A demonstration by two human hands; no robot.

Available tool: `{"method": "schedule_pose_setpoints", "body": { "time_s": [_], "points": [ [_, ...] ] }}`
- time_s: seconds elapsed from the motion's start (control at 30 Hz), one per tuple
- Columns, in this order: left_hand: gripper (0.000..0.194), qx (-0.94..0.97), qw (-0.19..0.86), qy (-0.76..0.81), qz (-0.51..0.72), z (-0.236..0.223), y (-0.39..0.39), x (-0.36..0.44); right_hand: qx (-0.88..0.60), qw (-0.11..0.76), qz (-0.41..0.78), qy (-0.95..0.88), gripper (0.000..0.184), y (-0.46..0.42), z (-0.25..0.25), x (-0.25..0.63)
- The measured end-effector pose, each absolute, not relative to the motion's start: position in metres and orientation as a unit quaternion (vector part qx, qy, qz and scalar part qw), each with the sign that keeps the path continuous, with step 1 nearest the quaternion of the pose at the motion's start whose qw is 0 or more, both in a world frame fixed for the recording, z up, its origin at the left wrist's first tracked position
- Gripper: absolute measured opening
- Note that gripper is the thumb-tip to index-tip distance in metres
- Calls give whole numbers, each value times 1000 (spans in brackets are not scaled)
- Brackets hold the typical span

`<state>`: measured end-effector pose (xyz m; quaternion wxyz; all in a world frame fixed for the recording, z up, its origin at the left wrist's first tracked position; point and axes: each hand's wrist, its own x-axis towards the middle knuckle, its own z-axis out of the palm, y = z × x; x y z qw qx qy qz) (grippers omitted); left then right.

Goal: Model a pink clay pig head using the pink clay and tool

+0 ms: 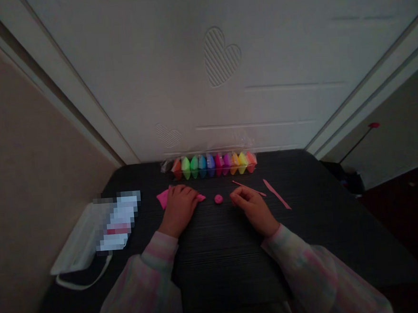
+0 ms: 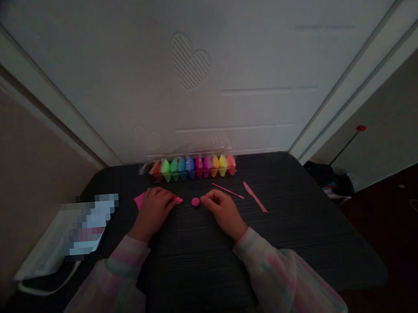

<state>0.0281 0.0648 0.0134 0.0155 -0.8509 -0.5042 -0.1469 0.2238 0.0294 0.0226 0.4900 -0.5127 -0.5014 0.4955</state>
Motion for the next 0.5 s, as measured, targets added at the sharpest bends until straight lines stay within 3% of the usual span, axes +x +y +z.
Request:
{"method": "schedule_pose_setpoints", "body": {
  "time_s": [0.3, 0.5],
  "points": [
    [25, -845, 0, -513, -152, 14, 65, 27, -489, 488, 514, -509, 14, 27, 21, 222],
    [33, -839, 6, -520, -160, 17, 63, 28, -454, 529, 532, -480, 28, 29, 15, 224]
  ]
}}
